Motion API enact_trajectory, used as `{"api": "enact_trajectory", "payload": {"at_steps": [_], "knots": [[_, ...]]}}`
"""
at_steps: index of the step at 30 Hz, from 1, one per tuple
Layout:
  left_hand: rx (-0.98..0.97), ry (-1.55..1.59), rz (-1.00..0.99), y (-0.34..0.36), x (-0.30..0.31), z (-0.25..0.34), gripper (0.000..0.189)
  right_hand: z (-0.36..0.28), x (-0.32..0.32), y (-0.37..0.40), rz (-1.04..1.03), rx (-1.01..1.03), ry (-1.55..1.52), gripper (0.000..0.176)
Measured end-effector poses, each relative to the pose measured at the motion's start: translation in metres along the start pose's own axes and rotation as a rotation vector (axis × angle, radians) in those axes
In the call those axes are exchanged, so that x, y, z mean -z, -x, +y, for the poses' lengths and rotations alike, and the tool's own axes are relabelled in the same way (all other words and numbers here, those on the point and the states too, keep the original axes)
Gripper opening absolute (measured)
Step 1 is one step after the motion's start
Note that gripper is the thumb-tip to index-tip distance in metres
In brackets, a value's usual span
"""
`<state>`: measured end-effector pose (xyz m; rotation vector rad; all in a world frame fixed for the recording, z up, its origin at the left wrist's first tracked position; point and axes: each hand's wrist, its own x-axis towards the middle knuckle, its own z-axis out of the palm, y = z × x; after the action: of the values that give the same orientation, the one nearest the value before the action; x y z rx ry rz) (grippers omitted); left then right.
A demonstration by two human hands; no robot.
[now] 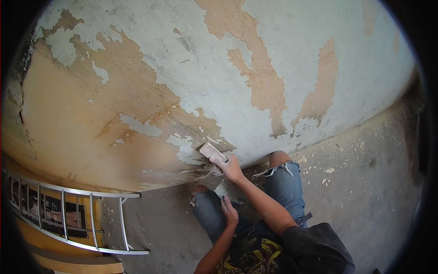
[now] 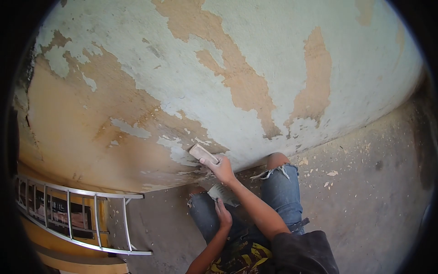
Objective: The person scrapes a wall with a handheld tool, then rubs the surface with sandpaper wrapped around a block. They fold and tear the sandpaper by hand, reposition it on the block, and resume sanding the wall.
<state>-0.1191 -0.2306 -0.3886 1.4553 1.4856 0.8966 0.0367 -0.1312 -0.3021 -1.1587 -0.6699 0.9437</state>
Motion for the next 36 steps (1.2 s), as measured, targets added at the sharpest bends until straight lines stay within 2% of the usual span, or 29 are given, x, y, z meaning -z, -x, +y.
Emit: {"api": "enact_trajectory", "payload": {"at_steps": [2, 4, 6, 10, 12, 16, 19, 21, 22, 24, 25, 26, 28, 29, 31, 32, 34, 36], "knots": [[0.001, -0.003, -0.015, -0.003, 0.003, 0.005, 0.059, 0.026, 0.009, 0.004, 0.041, 0.058, 0.025, 0.047], [0.081, 0.071, -0.065, -0.008, 0.003, -0.001, 0.064, 0.047, 0.022, 0.015, 0.012, -0.108, 0.209, 0.047], [0.039, 0.083, -0.045, -0.009, -0.002, 0.009, 0.061, 0.044, 0.018, 0.015, 0.043, -0.063, 0.223, 0.047], [-0.024, 0.050, -0.024, -0.006, 0.001, -0.002, 0.058, 0.034, 0.002, 0.001, -0.043, 0.030, 0.072, 0.045], [-0.036, 0.073, -0.033, -0.008, 0.002, -0.006, 0.058, 0.043, 0.007, 0.005, -0.116, -0.094, -0.197, 0.043], [-0.012, 0.070, -0.015, -0.008, 0.000, 0.001, 0.058, 0.082, 0.023, 0.010, -0.193, -0.233, -0.185, 0.042], [-0.012, 0.105, -0.048, -0.007, 0.003, 0.003, 0.058, 0.074, 0.015, 0.001, -0.266, -0.263, -0.205, 0.044], [-0.005, 0.096, -0.027, -0.006, 0.001, 0.004, 0.058, 0.047, 0.004, -0.009, -0.240, -0.075, -0.186, 0.045], [0.003, 0.079, -0.016, -0.004, 0.000, 0.004, 0.058, 0.035, 0.003, -0.011, -0.239, -0.081, -0.187, 0.045], [0.005, 0.047, -0.002, -0.002, 0.000, 0.004, 0.057, 0.018, -0.001, -0.009, -0.198, -0.066, -0.391, 0.044], [0.001, 0.024, 0.016, -0.001, 0.000, 0.005, 0.057, 0.012, -0.008, -0.005, -0.167, -0.049, -0.585, 0.043], [0.004, 0.026, 0.016, 0.000, 0.000, 0.007, 0.057, 0.013, -0.006, -0.004, -0.167, -0.052, -0.583, 0.043], [-0.012, 0.054, -0.010, 0.000, -0.001, 0.012, 0.056, 0.012, 0.005, -0.003, -0.306, 0.039, -0.451, 0.042], [-0.014, 0.060, -0.007, 0.000, -0.002, 0.012, 0.056, 0.016, 0.011, -0.002, -0.311, 0.042, -0.446, 0.042], [0.002, 0.083, -0.043, -0.003, 0.000, 0.010, 0.055, 0.035, 0.022, -0.002, -0.189, -0.020, -0.306, 0.043], [-0.003, 0.086, -0.041, -0.003, -0.001, 0.010, 0.055, 0.045, 0.028, -0.003, -0.192, -0.015, -0.305, 0.043], [-0.003, 0.104, -0.020, -0.003, -0.002, 0.007, 0.055, 0.058, 0.036, -0.004, -0.241, -0.073, 0.020, 0.044], [-0.019, 0.072, -0.001, -0.005, -0.003, -0.001, 0.055, 0.047, 0.033, -0.001, -0.223, -0.068, 0.058, 0.044]]}}
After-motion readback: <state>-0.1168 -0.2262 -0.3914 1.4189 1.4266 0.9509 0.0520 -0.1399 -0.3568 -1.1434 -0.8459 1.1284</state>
